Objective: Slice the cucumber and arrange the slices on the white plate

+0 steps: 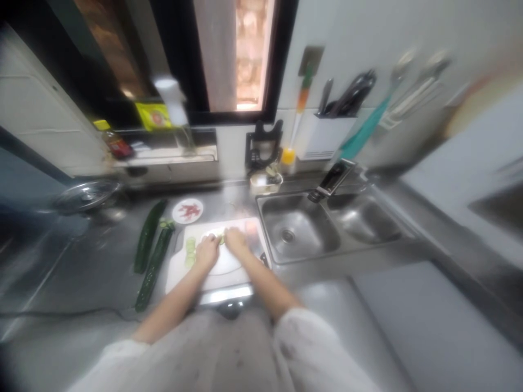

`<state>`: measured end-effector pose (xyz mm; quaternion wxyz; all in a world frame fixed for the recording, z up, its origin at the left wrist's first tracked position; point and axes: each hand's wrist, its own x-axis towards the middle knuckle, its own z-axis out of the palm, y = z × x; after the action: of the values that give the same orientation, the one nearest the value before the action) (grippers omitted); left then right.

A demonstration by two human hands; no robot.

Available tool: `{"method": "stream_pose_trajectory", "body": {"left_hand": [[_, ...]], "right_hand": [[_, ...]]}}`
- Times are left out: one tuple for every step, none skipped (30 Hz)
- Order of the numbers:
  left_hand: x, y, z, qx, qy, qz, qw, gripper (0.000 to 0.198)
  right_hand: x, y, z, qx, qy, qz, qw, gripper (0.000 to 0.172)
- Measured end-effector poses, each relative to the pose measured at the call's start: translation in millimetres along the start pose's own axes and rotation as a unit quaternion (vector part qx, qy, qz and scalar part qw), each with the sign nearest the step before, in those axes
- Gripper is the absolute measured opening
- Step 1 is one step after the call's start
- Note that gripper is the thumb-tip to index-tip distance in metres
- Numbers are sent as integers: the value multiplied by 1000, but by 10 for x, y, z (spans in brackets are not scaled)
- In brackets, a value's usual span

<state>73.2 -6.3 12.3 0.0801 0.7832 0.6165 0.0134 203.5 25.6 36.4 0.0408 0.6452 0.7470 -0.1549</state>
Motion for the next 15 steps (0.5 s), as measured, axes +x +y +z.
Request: {"method": "stream_pose_trajectory", "body": {"left_hand": [[-3, 1, -2, -1, 0, 1, 1000, 39], [-6, 2, -3, -3, 1, 1, 1000, 40], [-9, 3, -3, -3, 3, 2, 1000, 41], [-11, 3, -2, -4, 5, 2, 1000, 42], [-14, 4, -1, -4, 8, 2, 1000, 44], [-16, 4, -1, -3, 10, 2, 1000, 45], [-18, 5, 0, -2, 11, 2, 1000, 46], [-19, 5, -1, -1, 12, 2, 1000, 46], [-20, 5, -2, -1, 12, 2, 1000, 46], [-21, 5, -2, -1, 12, 2, 1000, 46], [-20, 5, -2, -2, 11, 1, 1000, 45], [-19, 5, -1, -3, 10, 1, 1000, 45], [-17, 6, 0, -4, 8, 1, 1000, 44], [-14, 7, 2, -5, 6, 2, 1000, 43], [-11, 7, 4, -6, 5, 3, 1000, 42]], "right_hand": [[-17, -12, 18, -2, 3, -8, 1000, 29], [-29, -22, 34, -2, 6, -16, 1000, 30], [-38, -29, 46, -2, 9, -22, 1000, 30], [-44, -35, 56, -1, 12, -27, 1000, 31], [-47, -39, 62, 2, 14, -30, 999, 31], [-48, -42, 65, 4, 16, -33, 999, 31], [-50, -43, 66, 5, 18, -35, 999, 31], [-52, -45, 66, 5, 19, -36, 999, 32], [-55, -47, 65, 6, 20, -38, 999, 32], [-60, -49, 65, 6, 21, -39, 999, 31], [-66, -51, 64, 6, 23, -40, 999, 31], [-73, -55, 63, 6, 25, -41, 999, 31], [-80, -60, 61, 6, 27, -40, 999, 31], [-87, -65, 58, 7, 29, -40, 999, 30], [-93, -71, 53, 7, 29, -39, 999, 30]]}}
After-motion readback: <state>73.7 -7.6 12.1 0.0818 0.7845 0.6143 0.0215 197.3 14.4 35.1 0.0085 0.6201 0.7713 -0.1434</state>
